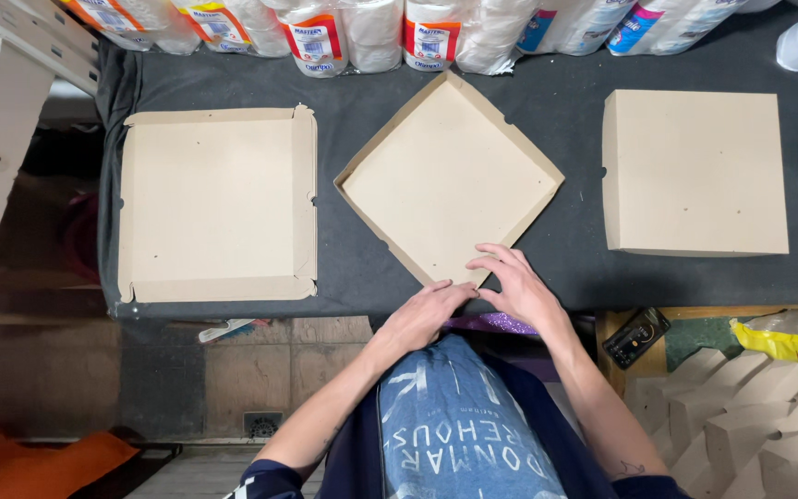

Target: The person repeatedly folds cardboard flats into square boxes by hand on a worktable, stacking each finished box onto a pile.

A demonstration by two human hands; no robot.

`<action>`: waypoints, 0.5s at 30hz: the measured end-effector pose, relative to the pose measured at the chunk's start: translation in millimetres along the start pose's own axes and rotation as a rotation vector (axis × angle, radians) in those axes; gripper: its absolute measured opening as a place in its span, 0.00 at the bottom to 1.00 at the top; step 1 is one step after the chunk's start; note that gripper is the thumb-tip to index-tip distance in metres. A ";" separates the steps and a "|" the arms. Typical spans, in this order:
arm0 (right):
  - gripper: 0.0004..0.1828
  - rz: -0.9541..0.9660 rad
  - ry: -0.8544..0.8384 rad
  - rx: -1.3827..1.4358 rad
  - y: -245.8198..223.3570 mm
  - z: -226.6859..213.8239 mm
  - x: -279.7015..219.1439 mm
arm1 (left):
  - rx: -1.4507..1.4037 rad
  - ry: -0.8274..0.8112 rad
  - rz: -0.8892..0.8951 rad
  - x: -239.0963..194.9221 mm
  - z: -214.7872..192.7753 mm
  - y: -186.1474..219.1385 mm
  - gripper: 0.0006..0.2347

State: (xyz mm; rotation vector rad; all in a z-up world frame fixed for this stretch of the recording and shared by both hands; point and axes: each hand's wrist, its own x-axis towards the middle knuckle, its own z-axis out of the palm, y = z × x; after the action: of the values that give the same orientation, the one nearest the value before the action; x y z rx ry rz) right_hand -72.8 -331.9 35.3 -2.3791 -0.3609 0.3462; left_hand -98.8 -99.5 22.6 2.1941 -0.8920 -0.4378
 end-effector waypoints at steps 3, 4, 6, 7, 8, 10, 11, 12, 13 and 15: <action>0.24 0.070 -0.078 -0.113 -9.8 1.4 -2.0 | 0.054 -0.056 0.082 9.4 -11.9 -0.8 0.24; 0.21 0.115 -0.076 -0.147 -18.6 -2.9 -2.9 | 0.085 -0.073 0.085 13.3 -14.9 -5.8 0.23; 0.17 0.054 -0.026 -0.116 -18.2 3.8 -8.9 | 0.188 -0.071 0.052 16.1 -25.0 -22.3 0.11; 0.14 -0.012 0.021 -0.085 -18.0 7.3 -11.8 | 0.294 -0.064 0.015 17.5 -30.0 -30.5 0.05; 0.14 -0.008 0.023 -0.084 -17.8 11.6 -13.7 | 0.293 -0.067 0.019 18.1 -34.1 -34.2 0.05; 0.09 -0.078 0.103 -0.005 -18.0 21.4 -17.0 | 0.303 -0.069 -0.010 17.8 -42.2 -41.7 0.10; 0.09 -0.078 0.104 -0.003 -13.7 29.6 -17.6 | 0.303 -0.071 -0.010 18.9 -43.5 -40.1 0.10; 0.06 -0.084 0.145 0.016 -9.4 37.9 -18.2 | 0.270 -0.074 -0.017 20.0 -44.9 -38.4 0.11; 0.04 -0.088 0.187 0.034 -4.7 45.7 -19.1 | 0.235 -0.077 -0.021 21.8 -45.9 -36.7 0.13; 0.05 -0.069 0.218 0.093 2.6 58.0 -21.2 | 0.194 -0.074 -0.027 24.3 -38.9 -46.0 0.12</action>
State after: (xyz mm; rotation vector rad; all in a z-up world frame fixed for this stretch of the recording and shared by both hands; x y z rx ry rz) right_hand -111.8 -306.2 -5.2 -2.2795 -0.3172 0.0690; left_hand -39.4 -74.4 14.8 2.3822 -0.9811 -0.4655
